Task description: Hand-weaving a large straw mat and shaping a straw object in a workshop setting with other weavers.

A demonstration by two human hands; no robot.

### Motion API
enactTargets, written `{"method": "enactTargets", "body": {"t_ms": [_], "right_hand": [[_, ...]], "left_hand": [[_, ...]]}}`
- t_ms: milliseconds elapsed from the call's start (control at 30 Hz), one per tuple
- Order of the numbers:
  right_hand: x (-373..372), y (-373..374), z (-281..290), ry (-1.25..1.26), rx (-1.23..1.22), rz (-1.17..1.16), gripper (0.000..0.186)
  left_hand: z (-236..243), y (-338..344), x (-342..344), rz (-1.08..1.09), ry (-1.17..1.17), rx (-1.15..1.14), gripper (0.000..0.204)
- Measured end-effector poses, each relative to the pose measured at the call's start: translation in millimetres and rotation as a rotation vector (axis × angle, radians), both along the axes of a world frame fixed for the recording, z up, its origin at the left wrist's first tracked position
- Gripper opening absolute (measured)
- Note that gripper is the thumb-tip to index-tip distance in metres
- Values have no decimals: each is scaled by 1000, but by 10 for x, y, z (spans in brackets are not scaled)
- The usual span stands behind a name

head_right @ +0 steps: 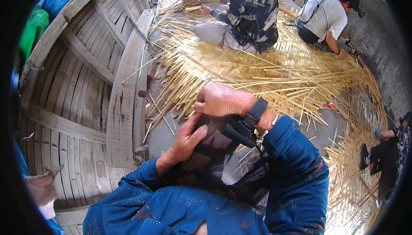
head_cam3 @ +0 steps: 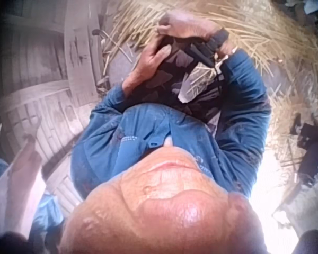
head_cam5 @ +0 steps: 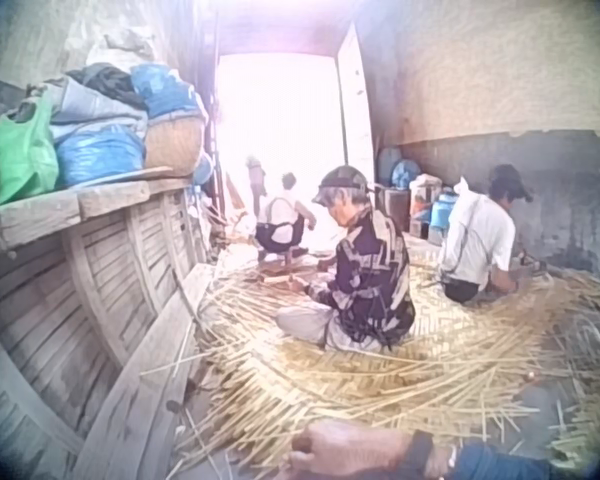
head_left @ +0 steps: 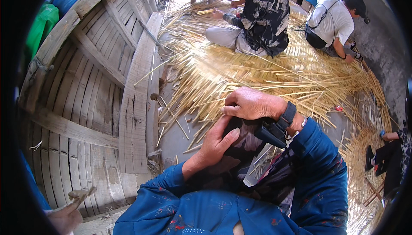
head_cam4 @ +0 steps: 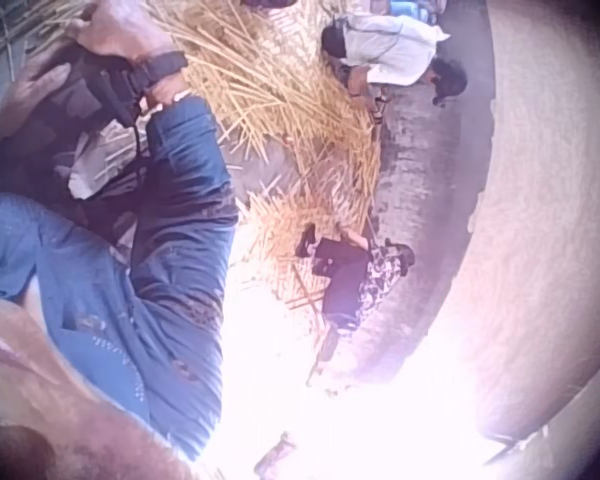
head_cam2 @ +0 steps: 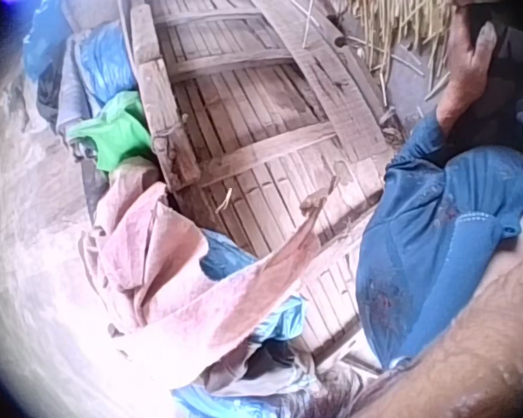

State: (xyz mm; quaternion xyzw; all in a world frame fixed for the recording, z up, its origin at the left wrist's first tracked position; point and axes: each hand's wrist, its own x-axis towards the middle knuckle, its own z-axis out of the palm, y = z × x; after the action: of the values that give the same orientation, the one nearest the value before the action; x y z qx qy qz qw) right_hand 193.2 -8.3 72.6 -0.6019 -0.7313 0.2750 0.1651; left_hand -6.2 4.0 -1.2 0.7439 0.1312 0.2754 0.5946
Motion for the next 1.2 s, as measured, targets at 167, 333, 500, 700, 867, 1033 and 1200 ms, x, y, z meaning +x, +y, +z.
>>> {"method": "enactTargets", "body": {"t_ms": [167,333,500,700,867,1033,1200], "right_hand": [[-9,0,19,11,-6,-1,34],[-11,3,23,-24,-33,8,33],[3,2,9,-53,-6,15,34],[-10,6,2,-31,9,11,36],[-8,3,-5,-19,23,17,35],[-4,-3,-1,-20,23,25,36],[-2,-2,-19,-14,30,30,36]], "left_hand": [[1,-13,0,5,-16,-8,64],[-10,-4,-2,5,-11,15,64],[8,10,-6,-10,18,9,64],[-28,-4,-13,13,-4,32,64],[3,4,-11,14,-6,72,61],[26,-15,-14,13,0,49,60],[20,-21,-21,17,7,47,60]]}}
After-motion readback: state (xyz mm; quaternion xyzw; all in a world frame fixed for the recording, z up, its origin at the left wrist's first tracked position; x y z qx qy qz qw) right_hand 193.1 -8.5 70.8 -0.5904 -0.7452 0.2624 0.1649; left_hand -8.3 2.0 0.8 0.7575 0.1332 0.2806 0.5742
